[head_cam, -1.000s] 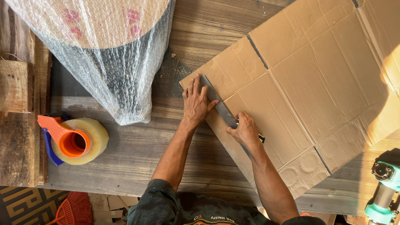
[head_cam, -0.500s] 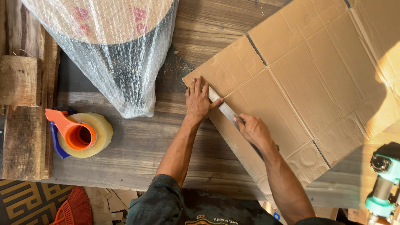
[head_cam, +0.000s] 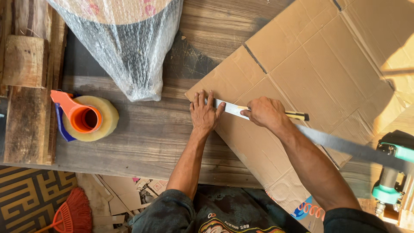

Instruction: The person uses a metal ruler and a utility knife to cut a large piece of cardboard on a wooden workbench. They repeatedly align the ruler and score the cardboard along straight lines to create precise cuts.

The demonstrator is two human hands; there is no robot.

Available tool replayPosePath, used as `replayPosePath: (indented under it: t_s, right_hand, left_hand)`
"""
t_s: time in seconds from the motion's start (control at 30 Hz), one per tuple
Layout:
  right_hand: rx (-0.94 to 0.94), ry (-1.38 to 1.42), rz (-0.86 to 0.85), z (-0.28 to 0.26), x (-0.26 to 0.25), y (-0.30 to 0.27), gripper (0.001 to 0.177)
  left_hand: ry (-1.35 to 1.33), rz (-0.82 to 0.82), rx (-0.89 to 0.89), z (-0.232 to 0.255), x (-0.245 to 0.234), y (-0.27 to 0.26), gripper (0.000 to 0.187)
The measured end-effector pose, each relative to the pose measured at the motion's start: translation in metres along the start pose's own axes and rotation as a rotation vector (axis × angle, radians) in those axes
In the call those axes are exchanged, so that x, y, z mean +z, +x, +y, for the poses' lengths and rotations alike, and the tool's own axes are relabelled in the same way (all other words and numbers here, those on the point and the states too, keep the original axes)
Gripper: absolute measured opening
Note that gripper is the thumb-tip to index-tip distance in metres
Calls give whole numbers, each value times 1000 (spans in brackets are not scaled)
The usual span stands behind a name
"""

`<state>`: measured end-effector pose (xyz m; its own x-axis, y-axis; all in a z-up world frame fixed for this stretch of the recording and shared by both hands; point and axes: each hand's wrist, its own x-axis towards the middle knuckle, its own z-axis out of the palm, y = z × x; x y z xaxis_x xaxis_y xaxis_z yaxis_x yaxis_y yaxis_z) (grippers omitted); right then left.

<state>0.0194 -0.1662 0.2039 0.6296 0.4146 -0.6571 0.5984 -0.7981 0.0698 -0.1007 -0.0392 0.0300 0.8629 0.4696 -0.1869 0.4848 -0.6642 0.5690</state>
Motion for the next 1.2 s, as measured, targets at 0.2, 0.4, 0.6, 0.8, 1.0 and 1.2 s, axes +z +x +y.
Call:
replayPosePath:
  t_s: [0.2, 0.4, 0.6, 0.8, 1.0, 1.2]
  right_hand:
    - [-131, -232, 70, -2, 4, 5, 40]
    - [-347, -515, 204, 14, 29, 42, 37]
    - [-550, -204, 249, 44, 67, 99, 34]
    - [-565, -43, 459, 63, 106, 135, 48]
    - [-610, 172, 567, 58, 105, 155, 48]
    - [-772, 121, 805, 53, 125, 154, 47]
  left_hand:
    - [-80, 65, -57, -2, 15, -53, 65]
    - [-115, 199, -135, 8, 45, -95, 60]
    - [-127, 499, -72, 14, 78, -114, 36]
    - [-262, 598, -397, -23, 116, -112, 63]
    - [-505, 732, -425, -18, 86, -108, 39]
    - [-535, 755, -475, -27, 88, -100, 20]
